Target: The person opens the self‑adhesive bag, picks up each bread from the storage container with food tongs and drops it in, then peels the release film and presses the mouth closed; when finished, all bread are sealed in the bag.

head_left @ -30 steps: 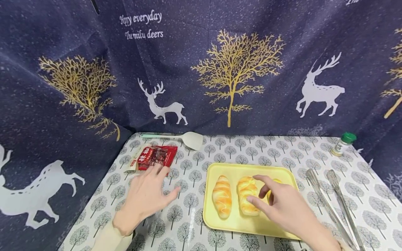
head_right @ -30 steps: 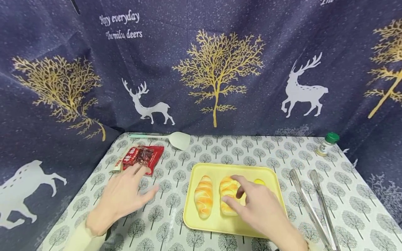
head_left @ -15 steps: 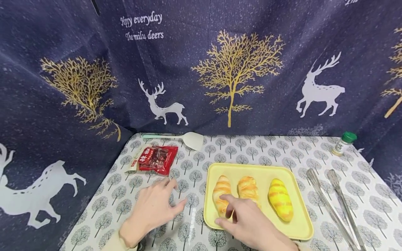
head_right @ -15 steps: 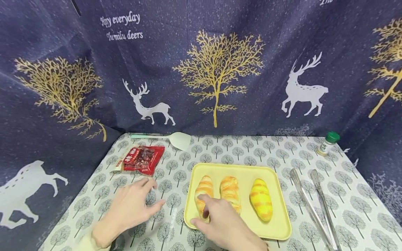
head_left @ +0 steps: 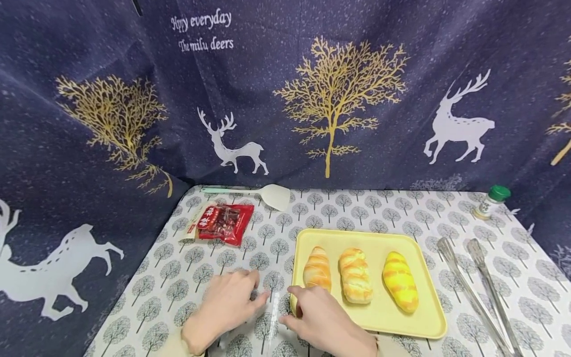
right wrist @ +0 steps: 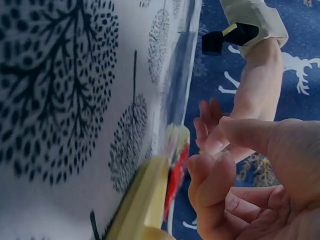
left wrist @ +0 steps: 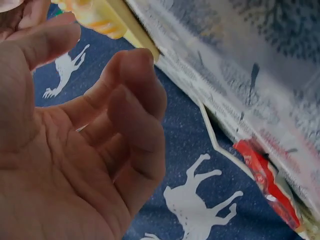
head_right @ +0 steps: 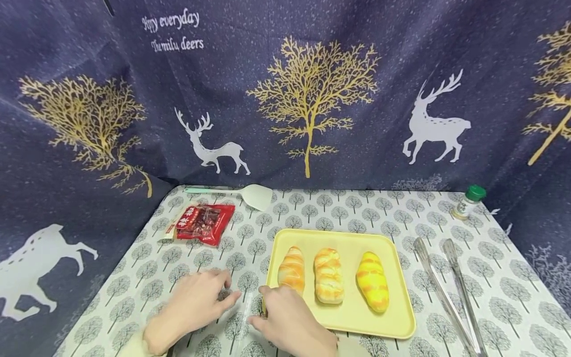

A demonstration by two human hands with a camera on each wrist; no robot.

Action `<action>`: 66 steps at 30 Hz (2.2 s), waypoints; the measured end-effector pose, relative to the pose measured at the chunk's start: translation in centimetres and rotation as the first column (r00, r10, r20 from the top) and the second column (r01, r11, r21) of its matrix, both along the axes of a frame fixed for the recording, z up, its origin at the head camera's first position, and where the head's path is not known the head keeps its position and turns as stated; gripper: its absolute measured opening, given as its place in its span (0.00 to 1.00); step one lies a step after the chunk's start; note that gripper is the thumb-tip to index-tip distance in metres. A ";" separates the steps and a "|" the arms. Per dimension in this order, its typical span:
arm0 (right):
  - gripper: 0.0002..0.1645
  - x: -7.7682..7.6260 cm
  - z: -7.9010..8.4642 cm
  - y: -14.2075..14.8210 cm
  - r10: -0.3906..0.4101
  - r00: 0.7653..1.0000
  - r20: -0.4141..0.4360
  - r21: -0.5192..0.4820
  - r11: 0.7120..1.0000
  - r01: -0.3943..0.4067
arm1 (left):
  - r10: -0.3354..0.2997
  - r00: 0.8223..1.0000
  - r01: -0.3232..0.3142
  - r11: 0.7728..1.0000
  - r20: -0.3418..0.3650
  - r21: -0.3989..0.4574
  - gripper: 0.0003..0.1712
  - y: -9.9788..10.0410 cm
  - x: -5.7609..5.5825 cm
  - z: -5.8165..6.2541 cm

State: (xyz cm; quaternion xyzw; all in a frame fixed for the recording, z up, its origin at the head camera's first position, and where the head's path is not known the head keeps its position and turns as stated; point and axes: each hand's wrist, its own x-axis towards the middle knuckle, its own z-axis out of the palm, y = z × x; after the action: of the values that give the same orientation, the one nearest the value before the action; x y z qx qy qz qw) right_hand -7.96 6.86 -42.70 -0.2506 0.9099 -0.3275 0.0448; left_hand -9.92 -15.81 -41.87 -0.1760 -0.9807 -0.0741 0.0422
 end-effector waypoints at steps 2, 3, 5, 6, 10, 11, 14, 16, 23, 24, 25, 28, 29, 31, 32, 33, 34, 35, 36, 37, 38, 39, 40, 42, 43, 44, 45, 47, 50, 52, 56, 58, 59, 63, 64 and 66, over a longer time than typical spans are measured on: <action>0.24 -0.1 -0.2 -0.5 -0.006 1.000 0.009 0.015 1.000 0.006 | -0.007 0.999 0.008 1.000 0.032 -0.015 0.19 0.1 -0.1 -0.3; 0.24 -0.1 -0.3 -0.7 -0.010 1.000 0.010 0.023 1.000 0.010 | -0.011 0.999 0.012 1.000 0.044 -0.025 0.20 0.1 -0.1 -0.5; 0.25 -0.1 -0.5 -1.2 -0.014 1.000 0.012 0.041 0.999 0.013 | -0.014 0.998 0.017 0.999 0.069 -0.037 0.21 0.2 -0.1 -0.7; 0.25 0.0 -0.5 -1.4 -0.012 1.000 0.007 0.052 0.999 0.012 | -0.016 0.997 0.020 0.999 0.079 -0.044 0.22 0.2 -0.1 -0.9; 0.24 0.0 -0.8 -2.2 0.014 1.000 -0.011 0.104 0.995 -0.013 | 0.000 0.993 0.008 0.998 0.122 -0.066 0.25 0.2 -0.1 -1.3; 0.23 0.0 -0.9 -2.4 0.027 0.999 -0.022 0.118 0.993 -0.024 | 0.005 0.992 0.005 0.997 0.127 -0.078 0.26 0.2 -0.1 -1.4; 0.21 0.0 -1.3 -2.9 0.054 0.998 -0.025 0.143 0.988 -0.050 | 0.026 0.989 -0.010 0.995 0.148 -0.103 0.30 0.4 -0.1 -1.5; 0.21 -0.1 -1.5 -3.1 0.066 0.997 -0.025 0.160 0.985 -0.061 | 0.032 0.988 -0.015 0.993 0.149 -0.114 0.31 0.5 -0.2 -1.6; 0.20 -0.4 -2.0 -3.6 0.089 0.995 -0.040 0.212 0.974 -0.079 | 0.034 0.988 -0.014 0.991 0.148 -0.131 0.32 0.6 -0.3 -2.0; 0.22 -0.4 -2.3 -3.7 0.093 0.994 -0.053 0.219 0.972 -0.080 | 0.035 0.988 -0.015 0.991 0.149 -0.135 0.32 0.6 -0.3 -2.1; 0.25 -0.5 -2.6 -3.7 0.094 0.994 -0.061 0.228 0.970 -0.078 | 0.037 0.987 -0.016 0.991 0.155 -0.136 0.32 0.7 -0.3 -2.1; 0.30 -0.9 -4.1 -3.8 0.107 0.989 -0.103 0.243 0.967 -0.079 | 0.042 0.986 -0.020 0.990 0.161 -0.139 0.32 0.8 -0.3 -2.1; 0.32 -1.0 -4.7 -3.8 0.108 0.988 -0.110 0.248 0.966 -0.078 | 0.043 0.986 -0.020 0.990 0.162 -0.142 0.32 0.8 -0.3 -2.1; 0.34 -1.2 -5.8 -3.9 0.114 0.983 -0.144 0.261 0.962 -0.074 | 0.045 0.986 -0.021 0.989 0.163 -0.146 0.33 0.8 -0.4 -2.2; 0.34 -1.3 -6.4 -4.0 0.116 0.981 -0.155 0.265 0.962 -0.072 | 0.044 0.986 -0.019 0.989 0.163 -0.148 0.33 0.8 -0.4 -2.3; 0.34 -1.4 -6.7 -4.0 0.120 0.980 -0.158 0.276 0.958 -0.072 | 0.042 0.985 -0.017 0.989 0.168 -0.148 0.33 0.8 -0.4 -2.3; 0.36 -1.5 -6.9 -4.1 0.119 0.980 -0.157 0.288 0.955 -0.070 | 0.038 0.985 -0.013 0.989 0.171 -0.148 0.32 0.8 -0.4 -2.4; 0.38 -1.5 -7.1 -4.1 0.118 0.980 -0.160 0.297 0.953 -0.066 | 0.033 0.985 -0.007 0.988 0.172 -0.152 0.31 0.8 -0.3 -2.4; 0.39 -1.5 -7.3 -4.2 0.122 0.979 -0.165 0.307 0.950 -0.066 | 0.028 0.984 -0.001 0.988 0.173 -0.152 0.30 0.8 -0.3 -2.4; 0.40 -1.5 -7.5 -4.3 0.121 0.979 -0.161 0.314 0.947 -0.066 | 0.022 0.985 0.004 0.989 0.174 -0.149 0.29 0.8 -0.2 -2.4; 0.41 -1.5 -7.5 -4.3 0.122 0.980 -0.156 0.323 0.944 -0.067 | 0.016 0.984 0.010 0.989 0.176 -0.147 0.28 0.8 -0.2 -2.4; 0.41 -1.4 -7.5 -4.3 0.124 0.980 -0.156 0.331 0.941 -0.067 | 0.008 0.985 0.017 0.989 0.172 -0.145 0.27 0.7 -0.2 -2.5; 0.41 -1.4 -7.6 -4.4 0.124 0.980 -0.158 0.332 0.941 -0.066 | -0.001 0.986 0.026 0.989 0.166 -0.147 0.26 0.7 -0.1 -2.5; 0.39 -1.3 -7.7 -4.4 0.126 0.979 -0.159 0.338 0.939 -0.066 | -0.015 0.987 0.039 0.989 0.157 -0.145 0.25 0.6 -0.1 -2.7; 0.39 -1.3 -7.7 -4.4 0.125 0.979 -0.159 0.342 0.938 -0.064 | -0.023 0.988 0.045 0.989 0.152 -0.144 0.25 0.5 -0.1 -2.8; 0.37 -1.3 -7.7 -4.5 0.123 0.980 -0.159 0.343 0.937 -0.062 | -0.037 0.989 0.058 0.987 0.143 -0.148 0.24 0.4 -0.1 -3.2; 0.34 -1.3 -7.7 -4.5 0.122 0.980 -0.155 0.345 0.936 -0.062 | -0.044 0.989 0.065 0.987 0.139 -0.146 0.24 0.4 -0.1 -3.2; 0.28 -1.3 -7.6 -4.5 0.120 0.981 -0.153 0.345 0.937 -0.061 | -0.058 0.989 0.077 0.987 0.136 -0.138 0.23 0.3 -0.1 -3.3; 0.24 -1.3 -7.5 -4.5 0.118 0.983 -0.140 0.332 0.941 -0.066 | -0.079 0.987 0.096 0.988 0.139 -0.123 0.21 0.2 -0.1 -3.3; 0.25 -1.3 -7.1 -4.4 0.119 0.986 -0.117 0.319 0.945 -0.076 | -0.083 0.984 0.099 0.990 0.157 -0.100 0.21 0.3 -0.1 -2.9; 0.29 -1.2 -6.1 -4.4 0.116 0.988 -0.098 0.298 0.951 -0.082 | -0.076 0.973 0.090 0.994 0.216 -0.057 0.22 0.3 -0.1 -2.8; 0.29 -1.3 -6.3 -4.4 0.113 0.989 -0.096 0.301 0.950 -0.080 | -0.071 0.970 0.086 0.995 0.233 -0.054 0.24 0.3 -0.1 -2.8; 0.31 -1.3 -6.6 -4.5 0.111 0.988 -0.107 0.304 0.950 -0.074 | -0.075 0.970 0.091 0.994 0.230 -0.060 0.24 0.3 -0.1 -2.8; 0.38 -1.4 -7.4 -4.5 0.106 0.988 -0.112 0.333 0.941 -0.064 | -0.101 0.976 0.119 0.989 0.193 -0.084 0.22 0.2 -0.1 -2.8; 0.39 -1.4 -7.4 -4.5 0.104 0.988 -0.111 0.338 0.939 -0.061 | -0.104 0.976 0.122 0.989 0.192 -0.084 0.21 0.2 -0.1 -2.8; 0.41 -1.3 -7.2 -4.5 0.104 0.990 -0.096 0.340 0.938 -0.066 | -0.113 0.975 0.130 0.988 0.191 -0.081 0.20 0.2 -0.1 -2.8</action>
State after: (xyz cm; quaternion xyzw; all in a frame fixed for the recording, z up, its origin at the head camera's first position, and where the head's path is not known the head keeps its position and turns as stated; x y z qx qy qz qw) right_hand -9.30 2.36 -49.94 -0.2964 0.9418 -0.1506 0.0499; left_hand -9.99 -15.63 -44.68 -0.2297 -0.9701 -0.0469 -0.0623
